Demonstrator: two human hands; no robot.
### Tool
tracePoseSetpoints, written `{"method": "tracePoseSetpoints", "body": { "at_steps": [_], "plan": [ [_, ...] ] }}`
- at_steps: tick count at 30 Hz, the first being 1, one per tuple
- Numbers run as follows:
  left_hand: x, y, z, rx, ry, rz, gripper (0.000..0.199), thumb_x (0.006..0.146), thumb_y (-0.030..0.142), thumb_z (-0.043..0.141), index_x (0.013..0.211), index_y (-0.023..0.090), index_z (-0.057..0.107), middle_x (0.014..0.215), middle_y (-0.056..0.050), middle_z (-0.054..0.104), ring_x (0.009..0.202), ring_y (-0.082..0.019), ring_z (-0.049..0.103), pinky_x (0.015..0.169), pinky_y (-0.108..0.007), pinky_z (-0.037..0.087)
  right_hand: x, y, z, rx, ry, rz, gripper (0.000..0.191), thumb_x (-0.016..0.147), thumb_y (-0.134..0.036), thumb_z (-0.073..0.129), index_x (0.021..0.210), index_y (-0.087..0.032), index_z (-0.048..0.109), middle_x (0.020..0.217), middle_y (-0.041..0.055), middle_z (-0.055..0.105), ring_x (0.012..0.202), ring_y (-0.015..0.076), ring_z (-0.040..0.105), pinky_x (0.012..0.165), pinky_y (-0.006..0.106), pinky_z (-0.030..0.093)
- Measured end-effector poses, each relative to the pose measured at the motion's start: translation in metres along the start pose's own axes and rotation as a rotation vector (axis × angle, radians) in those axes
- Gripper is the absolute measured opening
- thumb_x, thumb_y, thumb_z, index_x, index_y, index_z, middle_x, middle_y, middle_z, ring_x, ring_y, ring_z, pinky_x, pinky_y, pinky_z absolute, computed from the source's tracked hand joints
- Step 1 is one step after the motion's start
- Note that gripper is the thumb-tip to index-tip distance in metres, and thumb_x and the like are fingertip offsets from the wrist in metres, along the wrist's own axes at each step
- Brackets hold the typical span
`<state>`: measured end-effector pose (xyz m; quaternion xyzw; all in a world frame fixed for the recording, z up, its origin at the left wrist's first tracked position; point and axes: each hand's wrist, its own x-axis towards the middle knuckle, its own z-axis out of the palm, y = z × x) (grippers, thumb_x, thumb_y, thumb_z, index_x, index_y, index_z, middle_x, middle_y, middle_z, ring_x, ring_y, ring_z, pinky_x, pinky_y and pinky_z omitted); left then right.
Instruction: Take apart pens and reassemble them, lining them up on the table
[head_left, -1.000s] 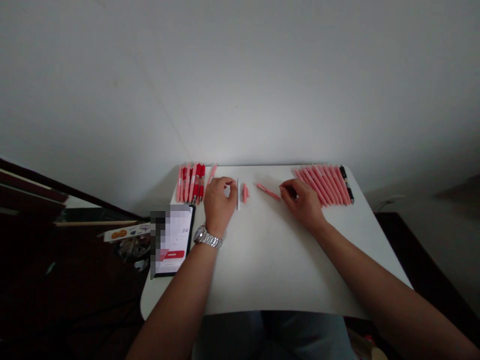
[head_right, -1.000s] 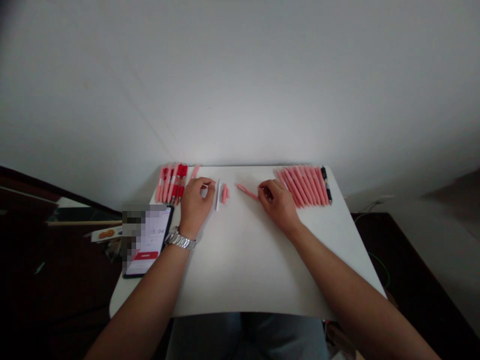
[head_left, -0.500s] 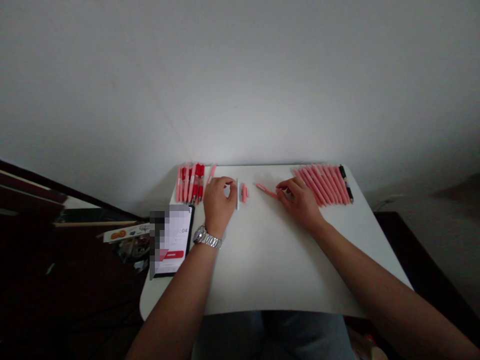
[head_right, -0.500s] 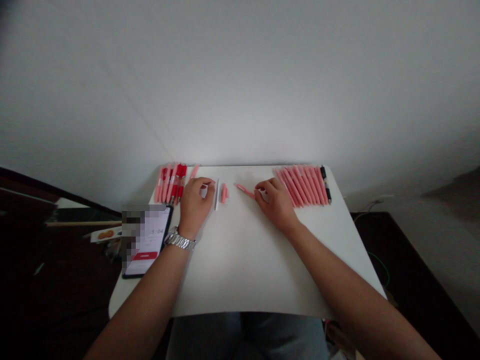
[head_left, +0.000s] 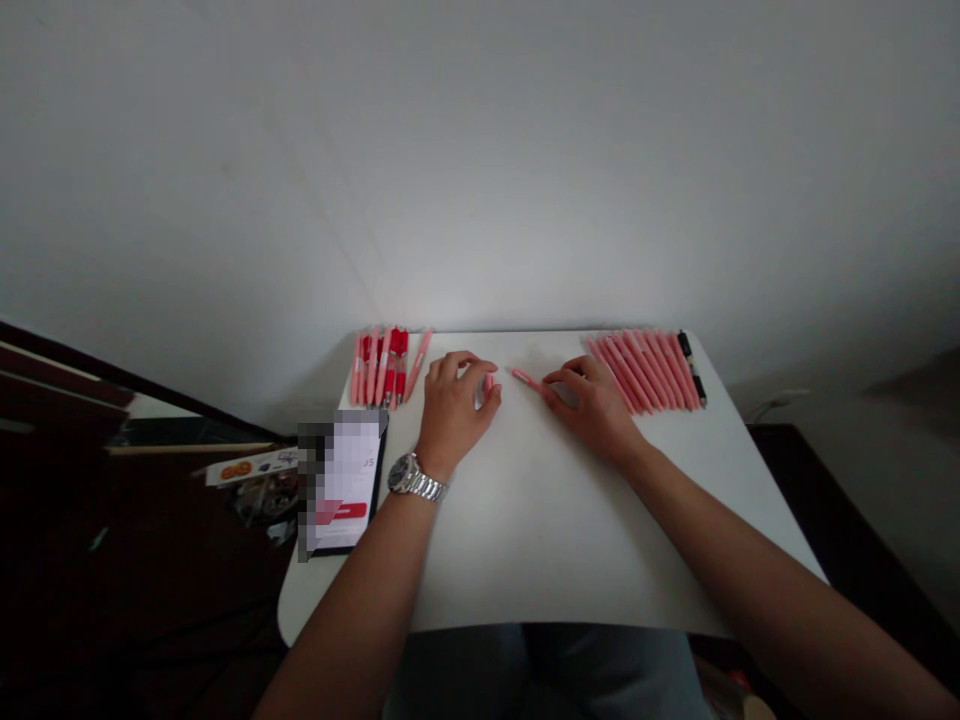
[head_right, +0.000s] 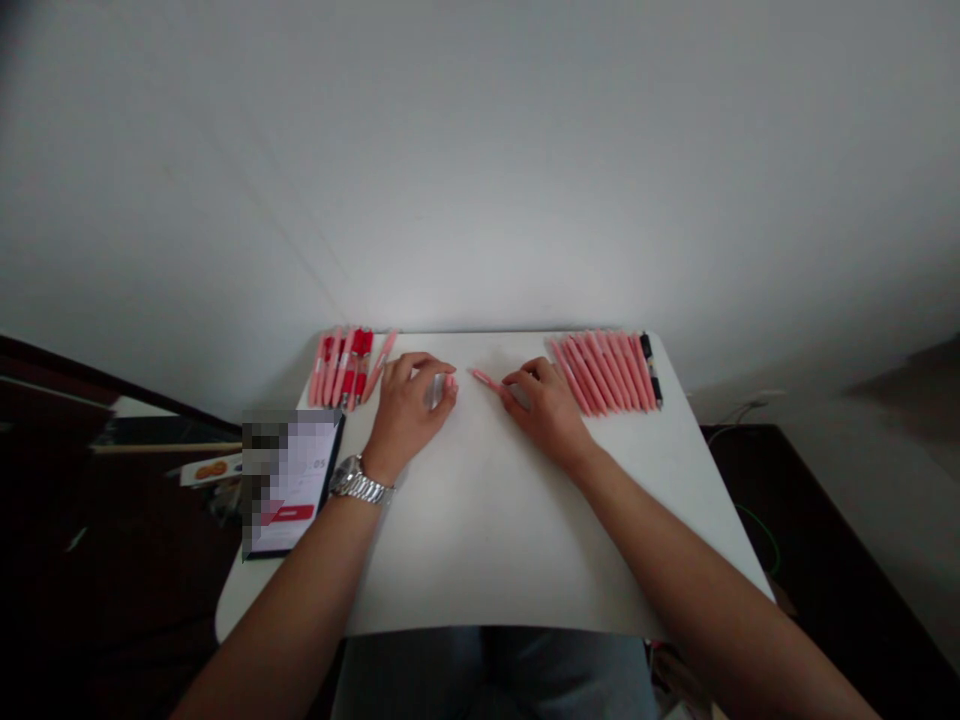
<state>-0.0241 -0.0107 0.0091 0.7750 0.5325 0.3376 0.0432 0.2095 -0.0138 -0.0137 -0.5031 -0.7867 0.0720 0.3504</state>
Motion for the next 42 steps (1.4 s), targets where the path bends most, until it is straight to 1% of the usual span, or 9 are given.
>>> {"method": "tracePoseSetpoints", "body": {
  "at_steps": [3,11,17,27,34,42],
  "plan": [
    [-0.0012,-0.0002,0.0009,0.02,-0.027,0.014,0.024,0.09,0.028,0.067,0.113,0.027,0.069,0.122,-0.008,0.059,0.118,-0.029,0.052,0.104,-0.046,0.042,-0.0003,-0.001,-0.0005,0.007,-0.003,0.002,0.016,0.096,-0.029,0.062,0.104,-0.021,0.073,0.102,0.0119,0.061,0.096,0.0267,0.059,0.086,0.043,0.052],
    [-0.0011,0.0011,0.0014,0.067,-0.06,0.033,0.024,0.086,0.024,0.068,0.11,0.026,0.07,0.125,-0.009,0.058,0.119,-0.03,0.05,0.105,-0.047,0.042,0.0013,-0.003,-0.0032,0.032,-0.042,0.036,0.01,0.094,-0.022,0.064,0.101,-0.02,0.069,0.097,0.0107,0.064,0.091,0.026,0.061,0.083,0.041,0.051],
    [-0.0007,0.0036,0.0002,0.119,-0.094,0.042,0.023,0.089,0.025,0.065,0.111,0.026,0.07,0.13,-0.009,0.056,0.122,-0.03,0.049,0.107,-0.047,0.042,0.0017,-0.0013,-0.0022,0.047,-0.044,0.033,0.007,0.095,-0.021,0.062,0.1,-0.019,0.066,0.094,0.0093,0.064,0.088,0.0247,0.061,0.08,0.039,0.051],
    [-0.0011,0.0055,0.0005,0.152,-0.088,0.054,0.024,0.086,0.021,0.067,0.109,0.024,0.07,0.129,-0.01,0.058,0.121,-0.032,0.05,0.105,-0.048,0.044,0.0029,-0.0037,-0.0047,0.078,0.0,0.055,0.006,0.095,-0.021,0.062,0.099,-0.02,0.066,0.091,0.0079,0.064,0.085,0.0231,0.062,0.078,0.037,0.05],
    [-0.0011,0.0033,0.0021,0.135,-0.076,0.044,0.018,0.088,0.025,0.067,0.106,0.025,0.071,0.128,-0.01,0.058,0.12,-0.032,0.05,0.104,-0.05,0.043,0.0027,-0.0025,-0.0033,0.078,0.014,0.043,0.006,0.095,-0.024,0.062,0.098,-0.021,0.066,0.09,0.0075,0.064,0.083,0.0223,0.061,0.077,0.037,0.05],
    [-0.0015,0.0033,0.0039,0.104,-0.077,0.031,0.017,0.089,0.027,0.068,0.106,0.024,0.07,0.127,-0.009,0.059,0.119,-0.03,0.051,0.104,-0.048,0.043,0.0027,-0.0038,-0.0041,0.08,0.017,0.036,0.005,0.095,-0.023,0.062,0.098,-0.021,0.065,0.09,0.0075,0.064,0.082,0.0224,0.061,0.076,0.037,0.05]
  ]
}}
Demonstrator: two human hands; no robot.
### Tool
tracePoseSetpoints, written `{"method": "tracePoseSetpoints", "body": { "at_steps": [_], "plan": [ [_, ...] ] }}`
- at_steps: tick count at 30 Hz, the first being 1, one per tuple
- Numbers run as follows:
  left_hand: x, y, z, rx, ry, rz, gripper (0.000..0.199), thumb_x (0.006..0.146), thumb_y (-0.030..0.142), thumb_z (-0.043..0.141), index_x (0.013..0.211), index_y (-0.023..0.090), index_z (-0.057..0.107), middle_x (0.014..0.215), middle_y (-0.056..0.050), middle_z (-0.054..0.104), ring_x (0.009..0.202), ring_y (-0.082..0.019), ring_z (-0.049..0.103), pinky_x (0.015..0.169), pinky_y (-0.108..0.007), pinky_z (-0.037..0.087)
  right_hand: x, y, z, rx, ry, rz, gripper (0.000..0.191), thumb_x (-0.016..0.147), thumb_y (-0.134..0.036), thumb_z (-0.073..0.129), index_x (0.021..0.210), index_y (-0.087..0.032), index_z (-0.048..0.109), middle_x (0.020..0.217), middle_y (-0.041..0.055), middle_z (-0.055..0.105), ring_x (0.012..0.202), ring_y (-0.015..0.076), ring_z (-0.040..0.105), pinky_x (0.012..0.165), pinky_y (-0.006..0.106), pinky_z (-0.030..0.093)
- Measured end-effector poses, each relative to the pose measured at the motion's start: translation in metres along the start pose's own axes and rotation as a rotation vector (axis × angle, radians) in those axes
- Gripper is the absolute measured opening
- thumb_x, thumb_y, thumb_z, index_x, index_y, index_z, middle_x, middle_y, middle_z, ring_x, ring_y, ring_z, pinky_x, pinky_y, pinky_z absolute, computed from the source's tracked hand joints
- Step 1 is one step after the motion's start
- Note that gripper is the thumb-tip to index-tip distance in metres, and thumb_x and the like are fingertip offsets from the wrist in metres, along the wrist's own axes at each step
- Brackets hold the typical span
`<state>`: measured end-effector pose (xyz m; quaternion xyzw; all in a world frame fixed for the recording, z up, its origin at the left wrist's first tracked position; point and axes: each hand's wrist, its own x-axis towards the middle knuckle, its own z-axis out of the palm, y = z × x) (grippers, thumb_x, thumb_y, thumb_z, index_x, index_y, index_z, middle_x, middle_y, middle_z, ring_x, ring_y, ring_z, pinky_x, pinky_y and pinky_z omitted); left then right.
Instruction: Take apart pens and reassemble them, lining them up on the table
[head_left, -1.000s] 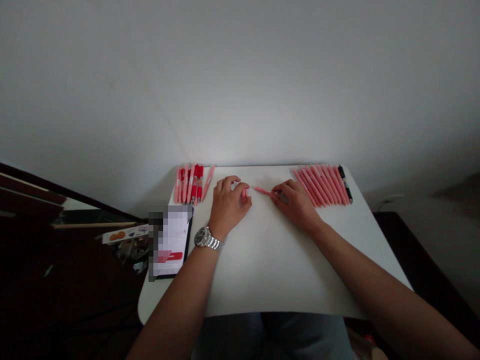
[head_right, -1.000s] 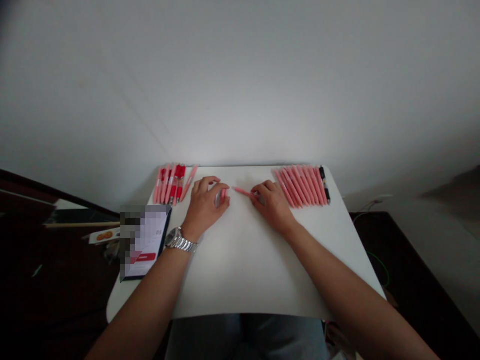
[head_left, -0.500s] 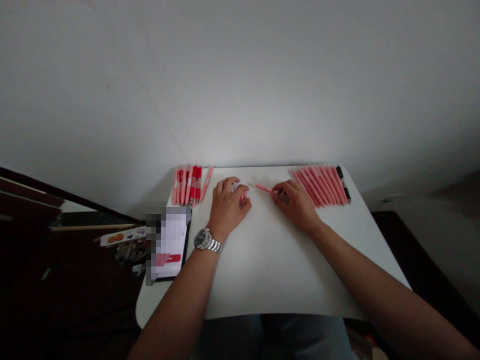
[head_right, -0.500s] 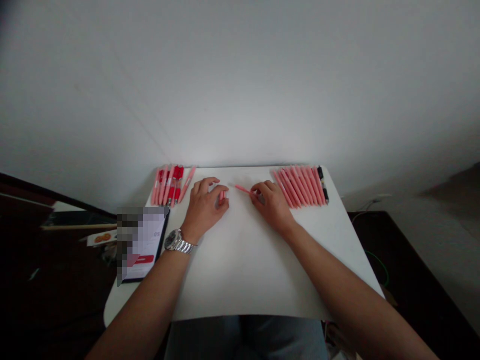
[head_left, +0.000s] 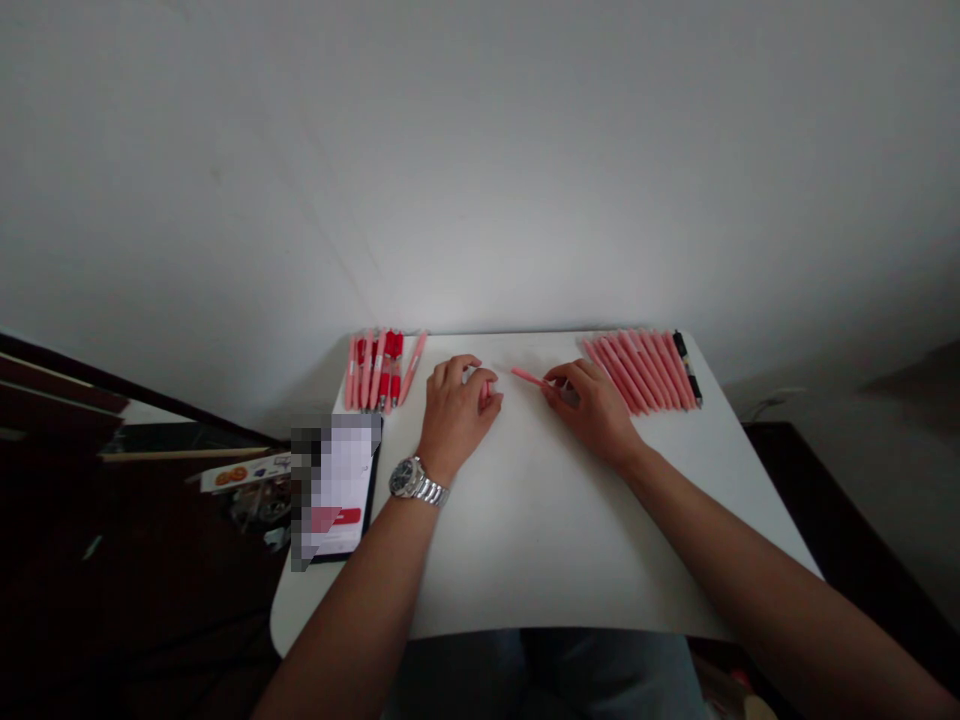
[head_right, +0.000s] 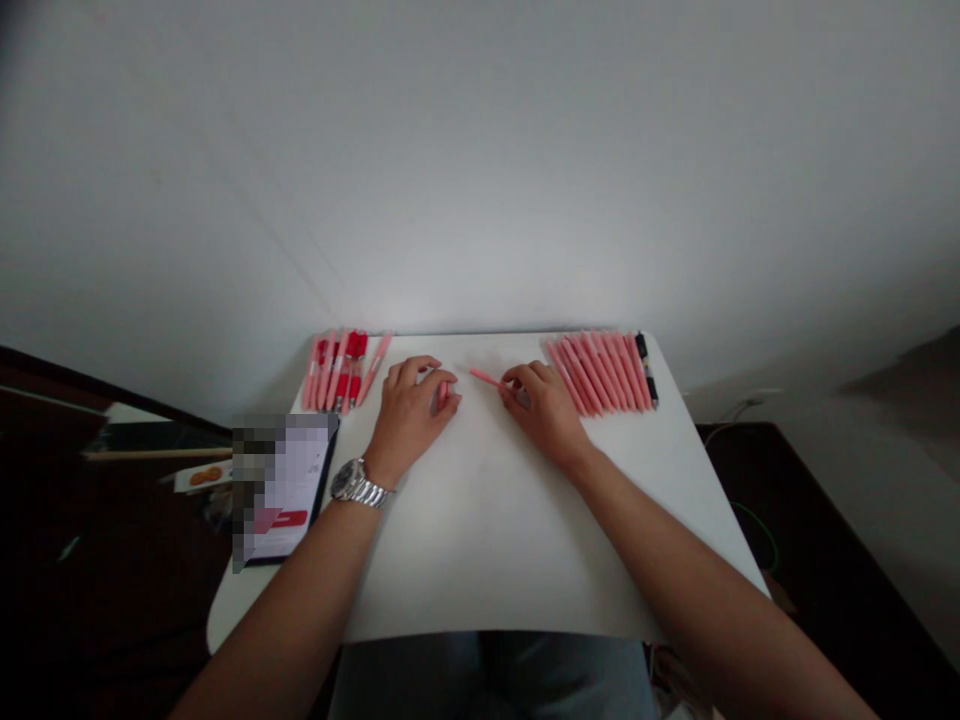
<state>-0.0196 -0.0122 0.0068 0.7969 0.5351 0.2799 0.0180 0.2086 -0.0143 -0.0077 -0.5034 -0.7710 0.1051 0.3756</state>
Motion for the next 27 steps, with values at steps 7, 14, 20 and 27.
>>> {"method": "tracePoseSetpoints", "body": {
  "at_steps": [7,14,20,27],
  "plan": [
    [0.0001,0.0,0.0001,-0.005,-0.005,-0.018,0.019,0.09,0.027,0.067,0.108,0.024,0.07,0.126,-0.009,0.059,0.118,-0.03,0.051,0.106,-0.047,0.043,0.0007,-0.0014,-0.0005,-0.003,-0.009,0.01,0.005,0.095,-0.023,0.061,0.099,-0.021,0.065,0.09,0.0077,0.064,0.083,0.0225,0.062,0.077,0.037,0.05],
    [-0.0002,-0.0003,-0.0009,-0.001,-0.013,-0.015,0.019,0.09,0.027,0.068,0.108,0.026,0.07,0.127,-0.008,0.058,0.119,-0.029,0.051,0.106,-0.047,0.043,0.001,-0.0027,-0.0015,-0.01,-0.023,0.016,0.006,0.095,-0.024,0.061,0.099,-0.021,0.065,0.09,0.0078,0.065,0.084,0.0231,0.062,0.076,0.037,0.05],
    [-0.0007,0.0001,-0.0007,-0.023,-0.004,-0.013,0.016,0.089,0.026,0.069,0.105,0.026,0.071,0.125,-0.007,0.059,0.118,-0.029,0.051,0.105,-0.047,0.043,0.0012,-0.0034,-0.0022,-0.011,-0.024,0.017,0.008,0.096,-0.026,0.06,0.099,-0.021,0.066,0.089,0.0083,0.065,0.084,0.0237,0.062,0.077,0.038,0.05],
    [0.0002,-0.0004,-0.0008,-0.046,0.011,0.011,0.012,0.091,0.027,0.068,0.102,0.027,0.073,0.124,-0.008,0.06,0.115,-0.029,0.052,0.102,-0.047,0.045,0.0009,-0.0031,-0.0015,-0.004,-0.017,0.006,0.008,0.097,-0.026,0.059,0.1,-0.021,0.065,0.09,0.0083,0.065,0.083,0.0234,0.062,0.076,0.038,0.051]
  ]
}}
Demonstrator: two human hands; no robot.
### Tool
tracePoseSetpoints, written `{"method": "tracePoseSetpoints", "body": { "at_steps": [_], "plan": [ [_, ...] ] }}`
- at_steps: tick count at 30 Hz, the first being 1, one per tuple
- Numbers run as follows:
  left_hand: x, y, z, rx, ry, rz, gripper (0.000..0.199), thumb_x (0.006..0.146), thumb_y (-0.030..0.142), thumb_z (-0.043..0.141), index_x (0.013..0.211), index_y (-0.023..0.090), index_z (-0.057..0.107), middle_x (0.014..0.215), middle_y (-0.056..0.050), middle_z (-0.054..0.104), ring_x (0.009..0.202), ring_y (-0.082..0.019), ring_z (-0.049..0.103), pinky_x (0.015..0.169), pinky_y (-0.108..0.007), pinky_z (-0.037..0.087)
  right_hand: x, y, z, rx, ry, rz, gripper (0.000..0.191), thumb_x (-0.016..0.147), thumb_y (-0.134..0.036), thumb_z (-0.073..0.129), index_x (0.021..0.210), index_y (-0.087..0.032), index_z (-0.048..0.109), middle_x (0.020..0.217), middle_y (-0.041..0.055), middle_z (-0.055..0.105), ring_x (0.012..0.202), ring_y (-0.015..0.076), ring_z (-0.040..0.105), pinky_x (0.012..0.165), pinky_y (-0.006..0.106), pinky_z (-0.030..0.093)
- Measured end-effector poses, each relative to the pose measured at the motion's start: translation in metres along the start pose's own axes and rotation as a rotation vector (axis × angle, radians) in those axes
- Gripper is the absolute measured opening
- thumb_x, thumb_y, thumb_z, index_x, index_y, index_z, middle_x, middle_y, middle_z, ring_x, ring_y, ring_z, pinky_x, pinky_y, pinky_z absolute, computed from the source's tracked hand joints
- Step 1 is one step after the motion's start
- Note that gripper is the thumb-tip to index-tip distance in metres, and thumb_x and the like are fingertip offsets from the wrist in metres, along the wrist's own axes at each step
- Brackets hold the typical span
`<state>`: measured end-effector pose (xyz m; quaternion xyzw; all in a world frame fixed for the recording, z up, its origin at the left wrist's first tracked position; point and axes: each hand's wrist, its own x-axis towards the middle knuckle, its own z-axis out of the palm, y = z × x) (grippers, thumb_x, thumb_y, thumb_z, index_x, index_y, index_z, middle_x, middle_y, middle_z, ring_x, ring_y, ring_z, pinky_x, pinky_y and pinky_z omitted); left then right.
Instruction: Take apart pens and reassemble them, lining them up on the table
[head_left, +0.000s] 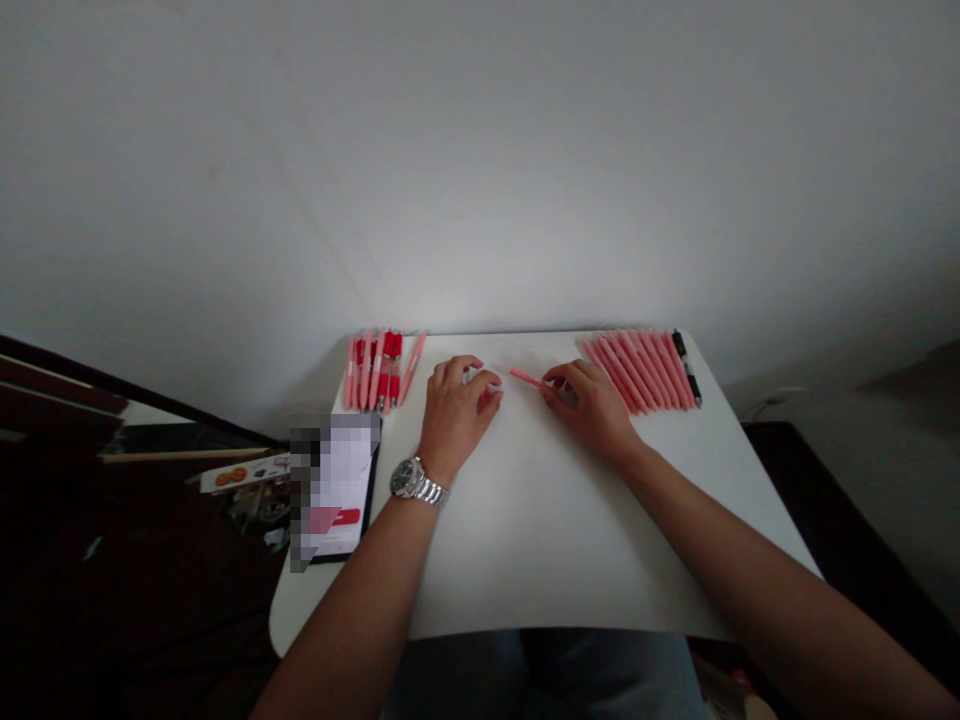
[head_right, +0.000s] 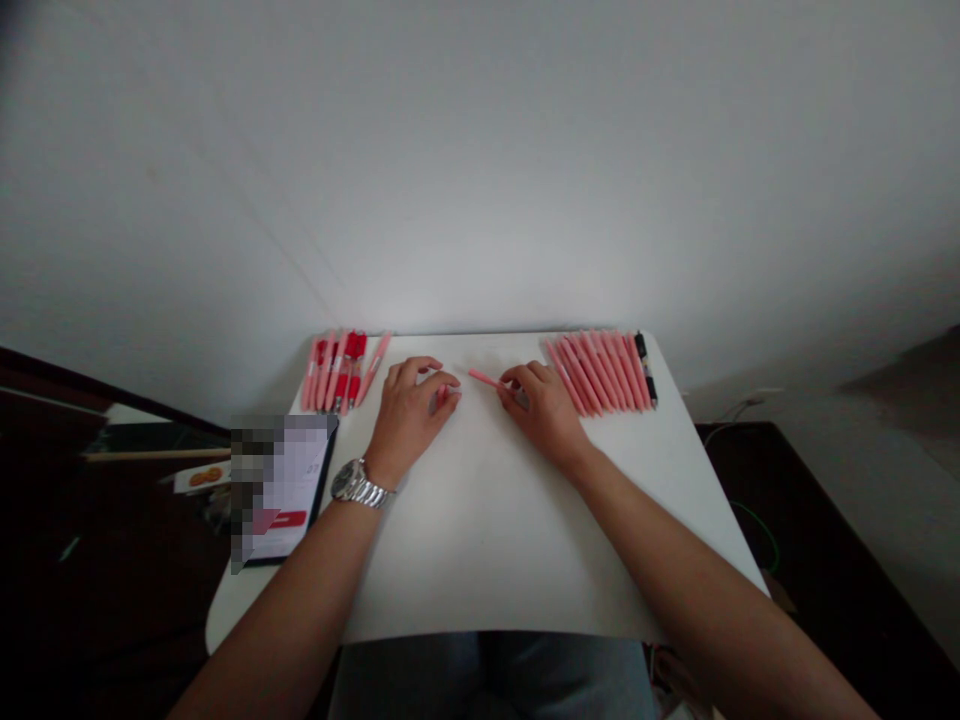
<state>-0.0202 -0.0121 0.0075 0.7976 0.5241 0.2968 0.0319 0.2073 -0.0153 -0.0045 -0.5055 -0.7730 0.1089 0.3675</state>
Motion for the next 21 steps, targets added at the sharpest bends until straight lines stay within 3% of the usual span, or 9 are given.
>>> {"method": "tracePoseSetpoints", "body": {
  "at_steps": [10,21],
  "plan": [
    [0.0037,0.0039,-0.0044,-0.165,0.092,0.002,0.016,0.098,0.028,0.058,0.107,0.023,0.071,0.109,-0.006,0.068,0.104,-0.023,0.06,0.097,-0.04,0.048,-0.001,0.0036,0.0019,-0.005,0.004,-0.015,0.007,0.096,-0.024,0.061,0.1,-0.02,0.065,0.09,0.0079,0.065,0.084,0.0232,0.062,0.077,0.038,0.05],
    [0.0048,-0.0012,0.0007,-0.613,0.258,-0.188,0.016,0.096,0.033,0.062,0.105,0.021,0.067,0.104,-0.004,0.072,0.095,-0.016,0.069,0.092,-0.031,0.056,-0.001,0.0034,0.0005,0.03,0.016,-0.08,0.008,0.098,-0.027,0.059,0.101,-0.022,0.064,0.091,0.0073,0.066,0.086,0.0231,0.062,0.078,0.038,0.051]
  ]
}}
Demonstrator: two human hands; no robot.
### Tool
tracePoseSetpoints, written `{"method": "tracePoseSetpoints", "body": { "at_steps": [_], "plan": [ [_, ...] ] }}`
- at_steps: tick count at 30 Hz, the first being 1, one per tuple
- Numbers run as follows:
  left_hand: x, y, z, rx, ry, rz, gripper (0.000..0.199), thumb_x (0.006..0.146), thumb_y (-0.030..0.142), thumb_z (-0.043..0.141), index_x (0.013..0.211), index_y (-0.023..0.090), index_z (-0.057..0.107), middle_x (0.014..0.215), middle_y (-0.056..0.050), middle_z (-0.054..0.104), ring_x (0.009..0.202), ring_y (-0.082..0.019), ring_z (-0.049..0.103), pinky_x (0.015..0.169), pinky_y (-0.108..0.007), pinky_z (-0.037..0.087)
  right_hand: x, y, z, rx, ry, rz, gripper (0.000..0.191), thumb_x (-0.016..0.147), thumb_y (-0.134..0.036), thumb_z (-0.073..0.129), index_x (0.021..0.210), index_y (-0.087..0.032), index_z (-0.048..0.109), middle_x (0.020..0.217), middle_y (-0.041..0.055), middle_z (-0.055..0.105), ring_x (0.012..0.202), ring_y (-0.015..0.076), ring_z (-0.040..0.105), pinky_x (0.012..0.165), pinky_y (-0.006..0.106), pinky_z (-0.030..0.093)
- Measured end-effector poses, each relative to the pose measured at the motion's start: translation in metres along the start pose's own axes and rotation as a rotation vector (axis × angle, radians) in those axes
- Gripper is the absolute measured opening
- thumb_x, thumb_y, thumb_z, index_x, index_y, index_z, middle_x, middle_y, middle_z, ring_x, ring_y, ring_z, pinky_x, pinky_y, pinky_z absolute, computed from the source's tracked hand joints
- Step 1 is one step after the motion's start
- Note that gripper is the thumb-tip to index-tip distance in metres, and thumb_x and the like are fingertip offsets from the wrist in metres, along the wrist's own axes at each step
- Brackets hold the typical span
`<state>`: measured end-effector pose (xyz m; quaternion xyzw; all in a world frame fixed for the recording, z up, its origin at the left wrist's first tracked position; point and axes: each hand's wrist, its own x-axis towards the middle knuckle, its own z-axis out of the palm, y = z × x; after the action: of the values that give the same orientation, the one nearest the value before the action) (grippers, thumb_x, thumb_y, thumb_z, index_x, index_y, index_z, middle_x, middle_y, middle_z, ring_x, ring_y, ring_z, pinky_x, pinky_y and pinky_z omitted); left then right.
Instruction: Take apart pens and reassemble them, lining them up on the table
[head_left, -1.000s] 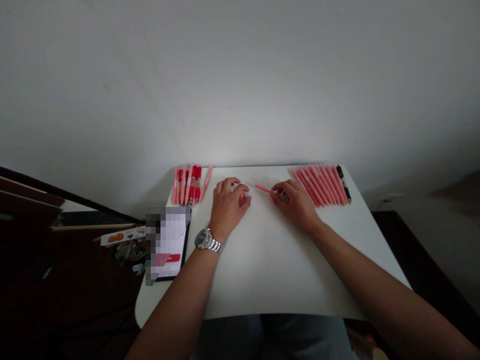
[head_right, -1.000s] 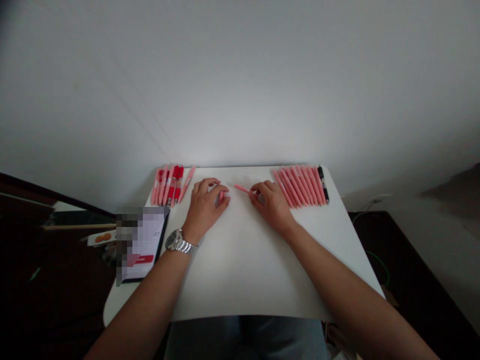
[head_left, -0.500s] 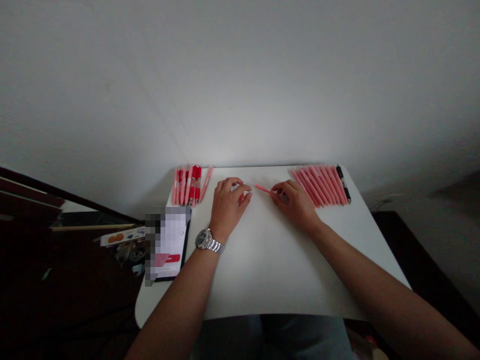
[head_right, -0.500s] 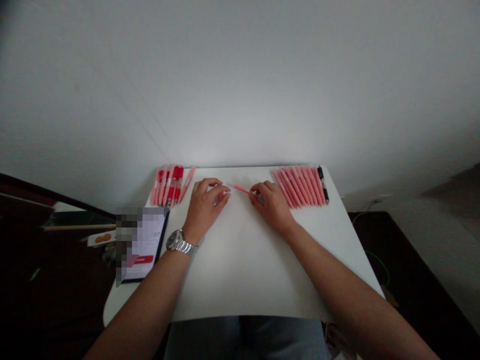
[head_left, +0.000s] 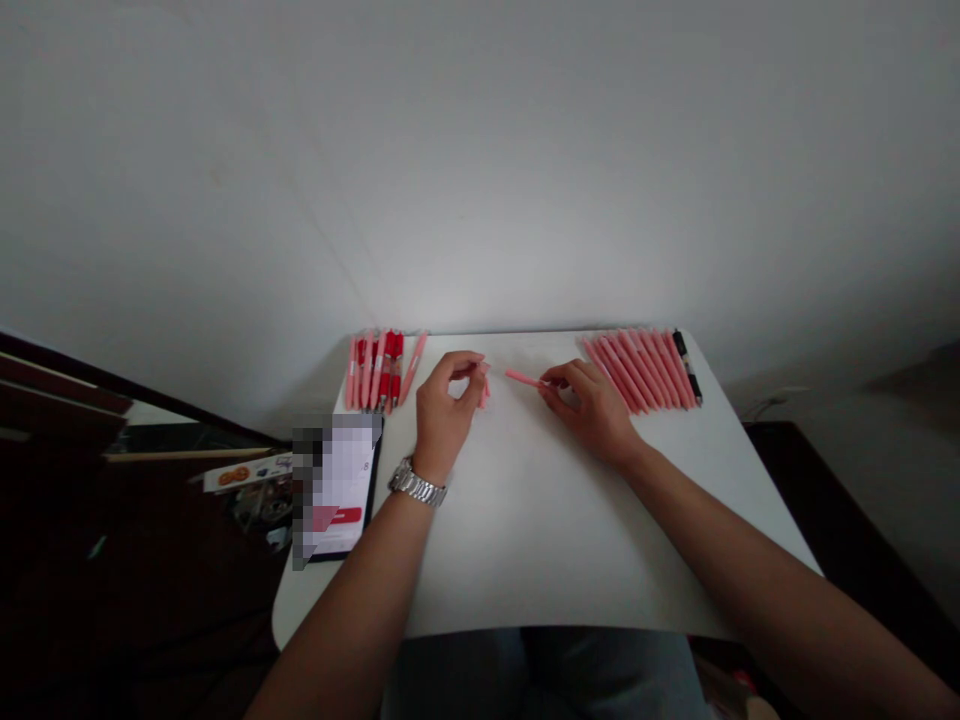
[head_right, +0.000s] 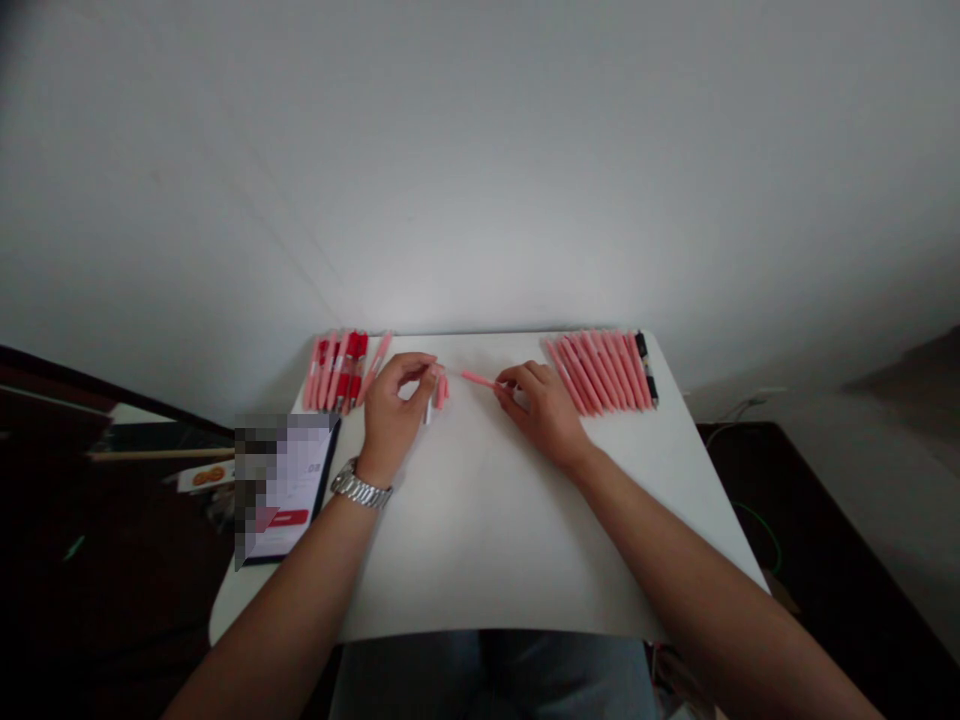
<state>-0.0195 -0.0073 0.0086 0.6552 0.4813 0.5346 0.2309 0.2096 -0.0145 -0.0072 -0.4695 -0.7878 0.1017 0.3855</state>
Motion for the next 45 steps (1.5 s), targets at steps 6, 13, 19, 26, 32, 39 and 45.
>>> {"method": "tracePoseSetpoints", "body": {
  "at_steps": [6,13,19,26,32,39,45],
  "plan": [
    [0.001,-0.004,0.003,-0.131,-0.004,-0.044,0.017,0.092,0.035,0.068,0.102,0.02,0.067,0.099,-0.005,0.073,0.094,-0.016,0.072,0.09,-0.03,0.057,-0.001,0.001,-0.001,0.026,-0.022,-0.027,0.007,0.098,-0.027,0.057,0.099,-0.023,0.063,0.092,0.0077,0.067,0.087,0.0238,0.062,0.078,0.04,0.051],
    [0.001,-0.002,0.003,-0.171,-0.059,-0.063,0.017,0.092,0.035,0.068,0.101,0.02,0.067,0.098,-0.005,0.074,0.091,-0.016,0.073,0.089,-0.03,0.058,-0.001,-0.001,0.0,0.052,-0.011,-0.05,0.006,0.098,-0.026,0.058,0.101,-0.023,0.063,0.093,0.0073,0.067,0.088,0.0233,0.062,0.079,0.039,0.051],
    [0.0,0.0,0.004,-0.163,-0.104,-0.059,0.016,0.092,0.035,0.068,0.098,0.02,0.069,0.097,-0.005,0.074,0.09,-0.016,0.072,0.089,-0.031,0.058,-0.001,0.0,0.001,0.05,0.0,-0.049,0.005,0.098,-0.026,0.059,0.101,-0.024,0.062,0.092,0.007,0.067,0.087,0.0229,0.062,0.078,0.039,0.052],
    [-0.001,0.002,0.004,-0.147,-0.118,-0.078,0.017,0.091,0.036,0.069,0.098,0.021,0.072,0.097,-0.005,0.075,0.09,-0.017,0.072,0.088,-0.031,0.059,-0.001,-0.004,-0.001,0.052,0.005,-0.053,0.005,0.098,-0.027,0.059,0.101,-0.024,0.061,0.092,0.007,0.066,0.087,0.0229,0.062,0.078,0.039,0.052],
    [-0.002,0.005,0.003,-0.128,-0.134,-0.084,0.019,0.092,0.037,0.069,0.1,0.022,0.076,0.097,-0.005,0.077,0.089,-0.017,0.073,0.087,-0.03,0.059,-0.001,-0.005,-0.001,0.052,0.01,-0.05,0.004,0.098,-0.027,0.059,0.101,-0.024,0.061,0.092,0.0066,0.067,0.086,0.0233,0.062,0.077,0.039,0.052],
    [-0.003,0.006,0.001,-0.114,-0.159,-0.056,0.022,0.094,0.038,0.066,0.106,0.023,0.078,0.103,-0.006,0.078,0.094,-0.018,0.073,0.089,-0.031,0.059,-0.002,-0.006,-0.001,0.05,0.012,-0.03,0.004,0.097,-0.027,0.061,0.1,-0.024,0.061,0.092,0.0062,0.067,0.086,0.0226,0.063,0.077,0.037,0.052],
    [-0.002,0.006,-0.001,-0.106,-0.14,-0.052,0.024,0.096,0.037,0.063,0.107,0.022,0.076,0.105,-0.006,0.078,0.094,-0.017,0.073,0.087,-0.029,0.058,-0.003,-0.002,0.001,0.087,0.023,-0.014,0.007,0.097,-0.029,0.061,0.1,-0.023,0.061,0.092,0.006,0.068,0.086,0.0218,0.063,0.077,0.036,0.052]
  ]
}}
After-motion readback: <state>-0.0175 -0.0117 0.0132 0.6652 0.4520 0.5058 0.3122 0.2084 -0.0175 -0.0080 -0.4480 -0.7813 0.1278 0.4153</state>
